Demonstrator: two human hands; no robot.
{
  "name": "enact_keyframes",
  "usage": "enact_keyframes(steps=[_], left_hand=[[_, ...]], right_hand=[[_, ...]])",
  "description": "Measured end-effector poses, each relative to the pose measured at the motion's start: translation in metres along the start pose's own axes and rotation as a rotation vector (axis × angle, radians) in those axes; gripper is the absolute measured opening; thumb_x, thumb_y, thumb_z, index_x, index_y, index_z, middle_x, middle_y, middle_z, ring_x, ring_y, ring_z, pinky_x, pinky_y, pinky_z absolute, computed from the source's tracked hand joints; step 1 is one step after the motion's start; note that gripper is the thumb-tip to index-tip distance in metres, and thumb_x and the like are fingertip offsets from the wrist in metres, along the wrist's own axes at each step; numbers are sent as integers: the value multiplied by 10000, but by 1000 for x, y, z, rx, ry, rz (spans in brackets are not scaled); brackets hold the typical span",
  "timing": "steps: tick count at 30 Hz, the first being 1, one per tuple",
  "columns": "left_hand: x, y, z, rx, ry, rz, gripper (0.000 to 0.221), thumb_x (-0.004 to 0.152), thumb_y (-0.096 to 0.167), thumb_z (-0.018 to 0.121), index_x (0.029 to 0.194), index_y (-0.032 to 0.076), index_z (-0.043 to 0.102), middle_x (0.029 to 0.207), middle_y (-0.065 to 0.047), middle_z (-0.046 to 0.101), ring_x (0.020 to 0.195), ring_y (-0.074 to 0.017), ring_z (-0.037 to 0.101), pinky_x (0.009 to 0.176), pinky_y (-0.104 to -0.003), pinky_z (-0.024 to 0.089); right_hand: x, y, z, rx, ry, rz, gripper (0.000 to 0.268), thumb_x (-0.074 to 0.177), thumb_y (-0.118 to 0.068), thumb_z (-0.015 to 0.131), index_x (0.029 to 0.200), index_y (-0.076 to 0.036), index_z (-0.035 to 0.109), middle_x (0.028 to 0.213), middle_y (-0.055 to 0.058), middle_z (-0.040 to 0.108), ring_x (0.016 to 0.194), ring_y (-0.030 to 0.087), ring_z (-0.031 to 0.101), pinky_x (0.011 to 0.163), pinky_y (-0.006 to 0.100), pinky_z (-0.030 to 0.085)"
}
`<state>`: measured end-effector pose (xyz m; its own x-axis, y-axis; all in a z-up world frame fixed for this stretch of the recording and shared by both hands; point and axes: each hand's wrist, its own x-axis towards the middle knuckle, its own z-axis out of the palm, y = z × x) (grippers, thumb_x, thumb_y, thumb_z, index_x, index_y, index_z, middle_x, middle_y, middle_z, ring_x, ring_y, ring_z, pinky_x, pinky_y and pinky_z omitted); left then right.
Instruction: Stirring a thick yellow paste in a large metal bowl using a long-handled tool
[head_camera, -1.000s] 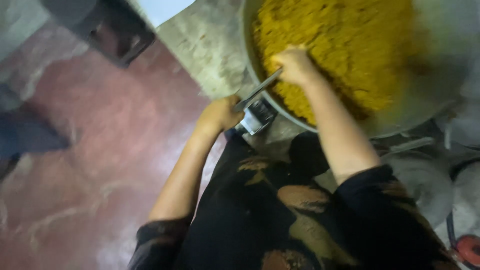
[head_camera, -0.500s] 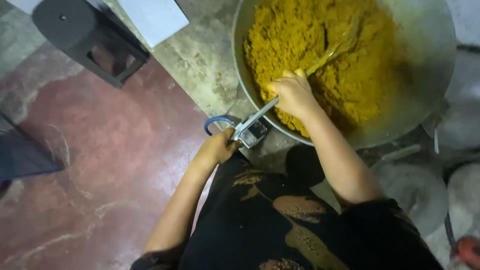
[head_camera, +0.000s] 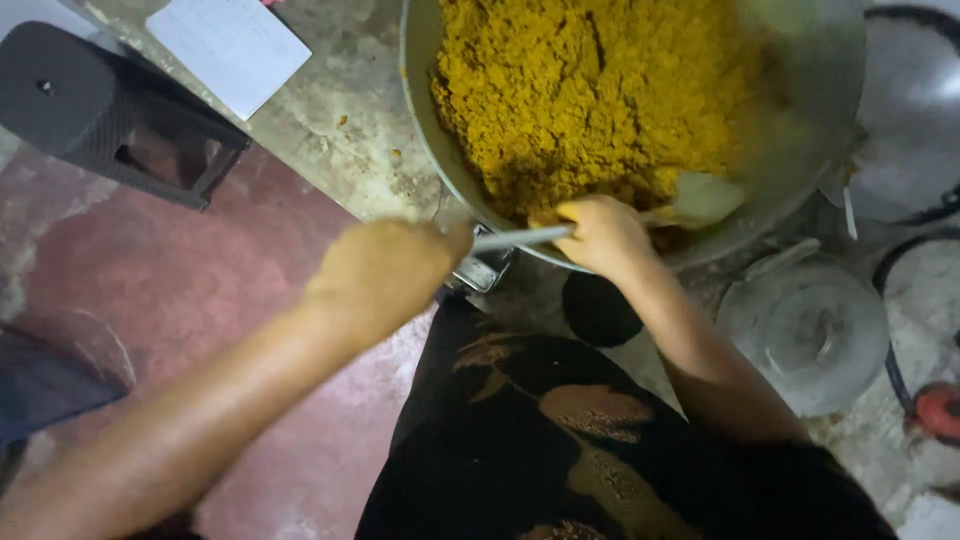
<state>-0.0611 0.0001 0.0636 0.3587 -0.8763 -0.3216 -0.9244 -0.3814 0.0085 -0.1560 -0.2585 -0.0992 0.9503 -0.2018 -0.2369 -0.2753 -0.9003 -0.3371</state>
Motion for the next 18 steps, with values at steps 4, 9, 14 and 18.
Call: enact_keyframes(steps=[4,9,14,18], left_hand=[[30,-45,1,289,301,118,162,867,101,593,871,223,700,667,-32,702,609,-263,742,502,-389,576],[66,-103,-22,208,176,-111,197,969,186,518,991,256,701,700,-49,707,670,-321,755,520,-500,572],[34,-117,-25,48,-57,-282,159,1016,300,529,1011,205,656,788,-87,726,737,-350,720,576,-494,534],[24,-129,23,-380,-269,-592,348,993,482,524,1244,338,717,833,-53,814,899,-357,781,849,-517,581]], right_hand=[[78,9,45,-29,112,-1,204,743,-323,764,884,-179,741,799,84,742,868,331,731,743,462,557],[170,-17,17,134,227,-59,140,794,-325,706,862,-223,774,774,39,740,845,344,736,730,457,591],[159,-51,-34,78,75,-141,162,868,-399,705,778,-268,738,627,-45,665,642,204,665,673,368,578],[162,-45,-32,36,528,-499,325,749,-423,839,657,-192,629,603,-5,627,665,228,692,593,347,530]])
